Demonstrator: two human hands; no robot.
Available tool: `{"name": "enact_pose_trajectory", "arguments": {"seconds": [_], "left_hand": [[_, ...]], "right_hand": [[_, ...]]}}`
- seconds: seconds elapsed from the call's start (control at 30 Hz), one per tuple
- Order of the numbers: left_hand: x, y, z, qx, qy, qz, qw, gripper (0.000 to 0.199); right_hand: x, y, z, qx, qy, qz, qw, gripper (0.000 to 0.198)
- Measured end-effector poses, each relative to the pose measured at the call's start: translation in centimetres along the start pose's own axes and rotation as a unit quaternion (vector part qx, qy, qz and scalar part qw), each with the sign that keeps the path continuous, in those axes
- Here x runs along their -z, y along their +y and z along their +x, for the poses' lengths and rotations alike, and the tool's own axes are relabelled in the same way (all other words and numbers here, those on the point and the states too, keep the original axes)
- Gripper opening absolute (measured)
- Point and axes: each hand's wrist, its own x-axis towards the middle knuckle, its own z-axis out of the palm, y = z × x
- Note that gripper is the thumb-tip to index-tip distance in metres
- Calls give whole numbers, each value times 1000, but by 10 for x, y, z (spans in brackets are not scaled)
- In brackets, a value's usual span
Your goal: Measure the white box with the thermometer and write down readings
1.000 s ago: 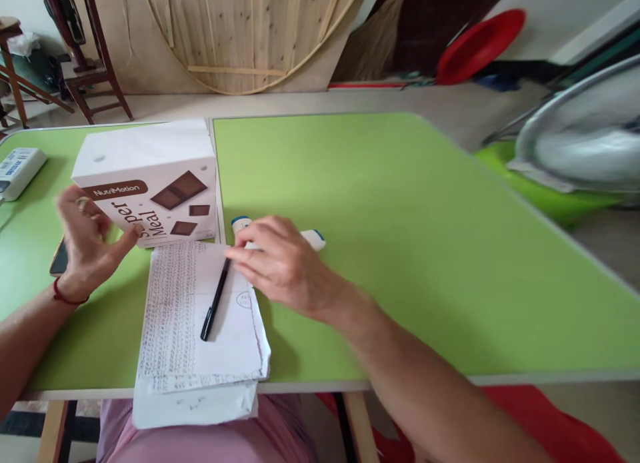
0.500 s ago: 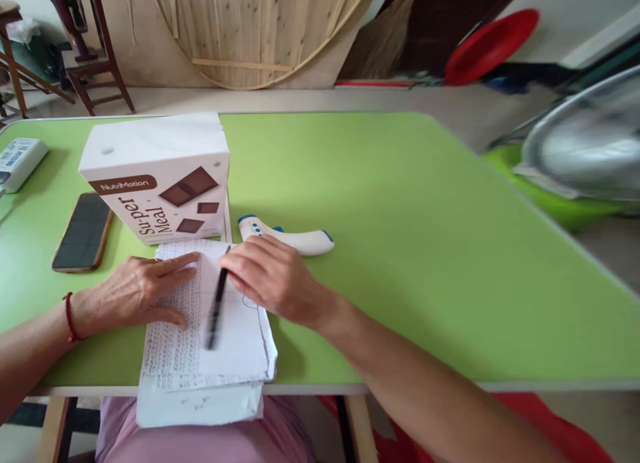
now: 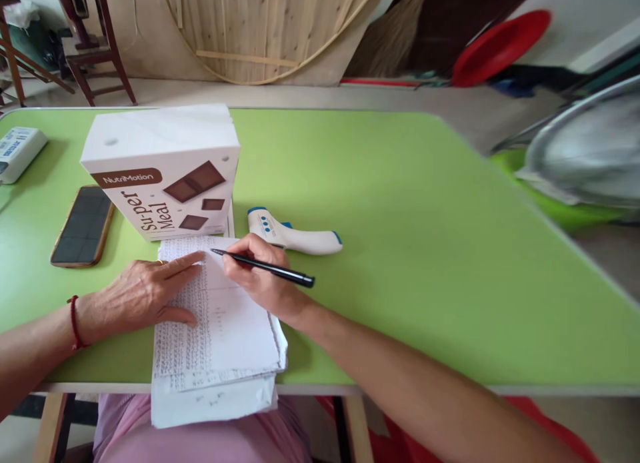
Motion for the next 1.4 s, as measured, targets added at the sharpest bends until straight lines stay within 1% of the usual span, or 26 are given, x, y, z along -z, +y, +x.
{"name": "enact_pose_trajectory", "arguments": {"seconds": [0.13,0.27,0.37,0.5,0.67,0.8,1.13,1.27,1.4], "left_hand": [[1,0,0,-3,-6,-19,1000,73],[3,0,1,5,-33,-19,999,70],[3,0,2,6,-29,-16,999,69],[2,-1,2,2,-10,-13,1000,68],[1,-2,0,-1,-1,-11,1000,69],[0,-1,0,1,-3,-15,1000,69],[3,-1,1,7,-22,-20,1000,70],[4,-1,0,9,-18,-16,1000,68],[3,-1,0,8,-20,-19,1000,68]], "right_hand": [[0,0,1,33,-11,-24,999,13],[0,3,-1,47,-24,-32,998,10],[0,5,-1,52,-23,-39,998,9],[0,3,0,39,-31,-41,998,11],[0,1,1,22,-38,-38,998,12],[-1,2,1,25,-32,-39,998,12],[0,1,1,15,-44,-36,998,13],[0,1,1,3,-35,-49,998,12],[0,1,2,9,-23,-49,999,10]]}}
